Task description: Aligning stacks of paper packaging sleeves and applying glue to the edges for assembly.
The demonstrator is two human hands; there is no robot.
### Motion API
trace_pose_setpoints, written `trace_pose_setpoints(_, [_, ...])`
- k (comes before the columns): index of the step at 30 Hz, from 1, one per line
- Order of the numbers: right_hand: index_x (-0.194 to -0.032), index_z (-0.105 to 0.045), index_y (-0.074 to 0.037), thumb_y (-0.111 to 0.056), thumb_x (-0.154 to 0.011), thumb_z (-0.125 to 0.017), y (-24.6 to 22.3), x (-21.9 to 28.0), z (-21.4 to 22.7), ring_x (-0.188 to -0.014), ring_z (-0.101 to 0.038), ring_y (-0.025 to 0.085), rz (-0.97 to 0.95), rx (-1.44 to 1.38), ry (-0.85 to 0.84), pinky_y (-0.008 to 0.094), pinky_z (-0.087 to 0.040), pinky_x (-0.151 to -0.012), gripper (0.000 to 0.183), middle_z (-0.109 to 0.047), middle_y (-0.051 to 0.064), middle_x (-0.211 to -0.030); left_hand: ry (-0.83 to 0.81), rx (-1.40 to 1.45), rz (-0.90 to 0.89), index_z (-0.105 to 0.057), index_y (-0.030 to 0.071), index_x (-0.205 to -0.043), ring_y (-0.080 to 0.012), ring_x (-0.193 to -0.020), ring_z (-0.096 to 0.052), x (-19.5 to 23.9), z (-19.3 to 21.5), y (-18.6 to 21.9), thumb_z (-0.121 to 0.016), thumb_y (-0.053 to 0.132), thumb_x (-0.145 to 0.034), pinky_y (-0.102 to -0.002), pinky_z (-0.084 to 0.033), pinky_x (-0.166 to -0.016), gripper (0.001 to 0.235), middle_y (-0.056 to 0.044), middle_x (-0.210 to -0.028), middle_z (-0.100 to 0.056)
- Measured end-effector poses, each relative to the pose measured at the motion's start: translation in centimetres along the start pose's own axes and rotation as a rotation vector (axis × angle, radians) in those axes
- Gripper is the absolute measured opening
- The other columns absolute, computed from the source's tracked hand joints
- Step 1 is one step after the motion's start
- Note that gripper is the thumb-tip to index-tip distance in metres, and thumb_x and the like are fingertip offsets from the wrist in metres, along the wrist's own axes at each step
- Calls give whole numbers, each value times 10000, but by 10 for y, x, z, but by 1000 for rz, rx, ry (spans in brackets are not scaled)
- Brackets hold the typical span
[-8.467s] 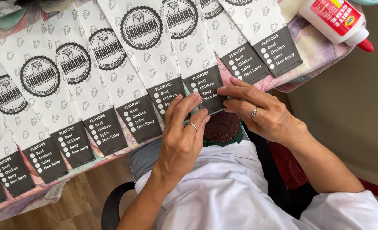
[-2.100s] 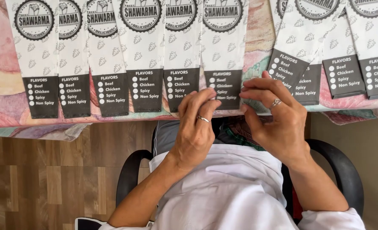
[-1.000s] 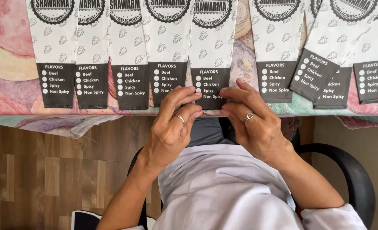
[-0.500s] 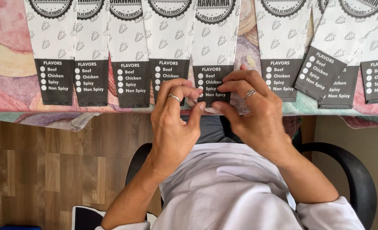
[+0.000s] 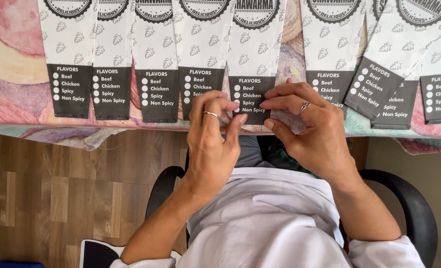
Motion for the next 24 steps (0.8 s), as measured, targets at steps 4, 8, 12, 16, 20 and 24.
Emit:
trace_pose_setpoints(4, [-1107,-736,-23,28,-904,-752,-6,1,1,-1131,-678,254,50,-20,36,405,-466,-1145,211,-701,125,-1211,-18,88,-63,-559,-32,-1103,-290,-1104,-614,0,3,7,-539,-182,-980,-351,-573,-963,195,-172,-1190,-531])
trace_pose_setpoints(8, [-1110,-723,15,51,-908,-747,-8,9,8,-1139,-684,286,95,13,81,434,-475,-1157,206,-691,186,-1218,-20,74,-329,-607,-76,-1082,-342,-1117,-628,4,19,23,-461,-107,-1051,-405,-557,-1006,152,-223,-1227,-562])
trace_pose_setpoints(12, [-1135,-742,21,77,-907,-742,-3,20,24,-1160,-674,292,64,119,111,407,-505,-1126,235,-695,184,-1234,95,-166,-332,-676,-17,-1085,-326,-1175,-618,11,58,0,-678,36,-1005,-530,-449,-1138,96,-181,-1262,-630])
trace_pose_setpoints(16, [-1211,-690,32,155,-966,-658,-22,20,14,-1250,-646,390,147,222,211,485,-486,-1223,276,-638,222,-1277,-13,-167,-370,-636,-29,-1186,-299,-1181,-671,10,72,-18,-709,7,-983,-543,-412,-1188,219,-209,-1287,-622])
trace_pose_setpoints(20, [-1260,-630,47,58,-1037,-591,-49,3,-35,-1255,-655,358,345,-36,57,550,-426,-1277,227,-584,219,-1354,-84,-127,-397,-640,-52,-1193,-311,-1184,-701,6,69,-21,-699,-29,-1002,-558,-401,-1220,201,-219,-1306,-619])
trace_pose_setpoints(24, [-1291,-571,100,-45,-1023,-660,-52,-8,-61,-1283,-622,382,444,-11,-62,530,-417,-1248,318,-568,281,-1366,-136,-101,-392,-623,-67,-1209,-325,-1267,-628,4,62,-19,-695,-40,-998,-571,-412,-1223,224,-228,-1315,-604])
Point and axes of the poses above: each hand's wrist, its own x-axis away from the middle knuckle, its own z-axis out of the back of the hand, y = z × x, the point moved 8 cm from there along -x, towards the middle knuckle
